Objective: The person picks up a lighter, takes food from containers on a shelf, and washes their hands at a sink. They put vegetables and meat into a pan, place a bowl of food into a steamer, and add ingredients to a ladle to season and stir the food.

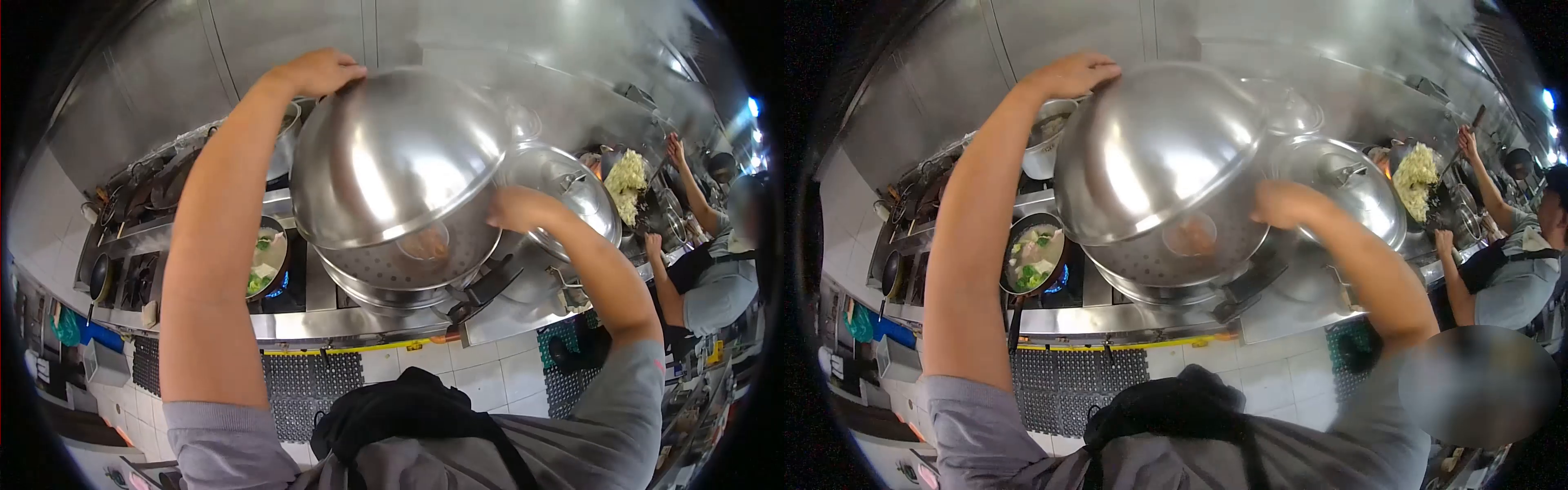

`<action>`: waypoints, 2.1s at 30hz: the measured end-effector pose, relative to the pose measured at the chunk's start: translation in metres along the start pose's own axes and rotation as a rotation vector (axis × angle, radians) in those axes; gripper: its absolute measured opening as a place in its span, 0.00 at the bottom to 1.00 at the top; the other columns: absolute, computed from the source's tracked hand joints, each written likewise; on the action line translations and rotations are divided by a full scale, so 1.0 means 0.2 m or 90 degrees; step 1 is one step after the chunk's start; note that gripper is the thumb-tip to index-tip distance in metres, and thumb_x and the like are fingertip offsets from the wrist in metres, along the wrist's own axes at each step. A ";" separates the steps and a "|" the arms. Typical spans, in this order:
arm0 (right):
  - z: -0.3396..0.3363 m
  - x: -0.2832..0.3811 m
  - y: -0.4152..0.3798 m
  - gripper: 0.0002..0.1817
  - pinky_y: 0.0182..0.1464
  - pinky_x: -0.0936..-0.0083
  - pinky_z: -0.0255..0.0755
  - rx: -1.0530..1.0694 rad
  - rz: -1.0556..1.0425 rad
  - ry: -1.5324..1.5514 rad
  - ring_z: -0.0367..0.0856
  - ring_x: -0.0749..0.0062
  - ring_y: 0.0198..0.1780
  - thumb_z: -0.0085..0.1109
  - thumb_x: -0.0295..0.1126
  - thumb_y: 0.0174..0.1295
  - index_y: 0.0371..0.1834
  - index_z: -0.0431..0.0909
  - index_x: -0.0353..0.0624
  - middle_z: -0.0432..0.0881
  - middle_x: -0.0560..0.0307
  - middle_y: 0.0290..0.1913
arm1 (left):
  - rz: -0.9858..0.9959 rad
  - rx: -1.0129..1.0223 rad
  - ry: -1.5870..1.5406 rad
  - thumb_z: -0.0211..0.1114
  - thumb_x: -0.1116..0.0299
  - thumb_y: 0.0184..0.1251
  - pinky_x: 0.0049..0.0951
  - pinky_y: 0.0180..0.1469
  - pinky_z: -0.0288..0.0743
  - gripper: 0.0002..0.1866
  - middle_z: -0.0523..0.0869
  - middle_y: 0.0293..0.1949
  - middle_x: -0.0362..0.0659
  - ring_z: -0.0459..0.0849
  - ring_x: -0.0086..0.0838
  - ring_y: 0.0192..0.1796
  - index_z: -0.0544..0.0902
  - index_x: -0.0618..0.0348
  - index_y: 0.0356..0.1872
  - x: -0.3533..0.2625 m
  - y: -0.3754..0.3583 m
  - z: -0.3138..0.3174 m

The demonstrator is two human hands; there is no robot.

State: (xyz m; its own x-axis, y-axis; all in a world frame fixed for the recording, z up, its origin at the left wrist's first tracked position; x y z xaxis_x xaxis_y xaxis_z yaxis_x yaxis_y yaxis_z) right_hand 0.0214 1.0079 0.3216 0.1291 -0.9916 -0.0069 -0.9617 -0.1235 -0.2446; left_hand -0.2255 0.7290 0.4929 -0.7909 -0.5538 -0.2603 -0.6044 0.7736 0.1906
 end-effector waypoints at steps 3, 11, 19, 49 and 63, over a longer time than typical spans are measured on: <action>-0.14 0.08 -0.66 0.17 0.43 0.59 0.77 -0.114 0.088 0.142 0.86 0.50 0.37 0.65 0.40 0.61 0.39 0.85 0.35 0.86 0.42 0.33 | 0.010 0.028 0.055 0.57 0.44 0.69 0.38 0.61 0.73 0.29 0.85 0.55 0.51 0.82 0.44 0.57 0.83 0.61 0.55 -0.15 -0.03 0.06; 0.49 0.66 -1.70 0.16 0.40 0.75 0.85 -0.106 0.310 0.810 0.89 0.67 0.42 0.63 0.29 0.66 0.54 0.80 0.32 0.88 0.49 0.46 | 0.116 0.060 0.194 0.57 0.44 0.69 0.42 0.61 0.73 0.29 0.83 0.55 0.55 0.80 0.49 0.59 0.83 0.62 0.55 -0.42 -0.01 0.46; 1.48 1.31 -1.35 0.22 0.41 0.73 0.85 0.098 0.265 1.012 0.88 0.64 0.45 0.58 0.30 0.71 0.67 0.71 0.38 0.87 0.46 0.47 | 0.261 -0.369 0.002 0.64 0.51 0.67 0.45 0.61 0.72 0.27 0.82 0.55 0.57 0.80 0.51 0.58 0.78 0.59 0.59 -0.43 -1.10 0.56; 1.58 2.53 0.29 0.26 0.53 0.66 0.78 0.415 -0.257 0.494 0.86 0.58 0.50 0.60 0.45 0.68 0.62 0.74 0.40 0.88 0.50 0.49 | -0.829 -0.359 -0.706 0.63 0.57 0.74 0.23 0.38 0.76 0.27 0.85 0.41 0.44 0.82 0.23 0.38 0.71 0.69 0.63 1.17 -3.56 1.71; 1.61 2.61 0.85 0.25 0.52 0.66 0.78 0.398 -0.139 0.598 0.87 0.57 0.48 0.62 0.45 0.67 0.60 0.77 0.38 0.88 0.48 0.47 | -0.623 -0.153 -1.263 0.57 0.60 0.73 0.28 0.27 0.69 0.22 0.79 0.27 0.43 0.73 0.29 0.23 0.73 0.67 0.58 1.76 -2.74 1.12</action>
State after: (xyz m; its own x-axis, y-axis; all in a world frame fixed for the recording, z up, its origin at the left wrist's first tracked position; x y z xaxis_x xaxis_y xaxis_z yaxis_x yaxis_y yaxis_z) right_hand 0.0040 0.4809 -0.0350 -0.2053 -0.6211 0.7563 -0.6184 -0.5167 -0.5922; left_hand -0.1524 0.1791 0.0848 0.6586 0.4179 -0.6257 -0.7515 0.4070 -0.5192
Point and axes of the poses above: each hand's wrist, its own y-axis towards the middle knuckle, its own z-axis out of the palm, x = y × z, the point moved 2 cm from there along y, towards the middle knuckle
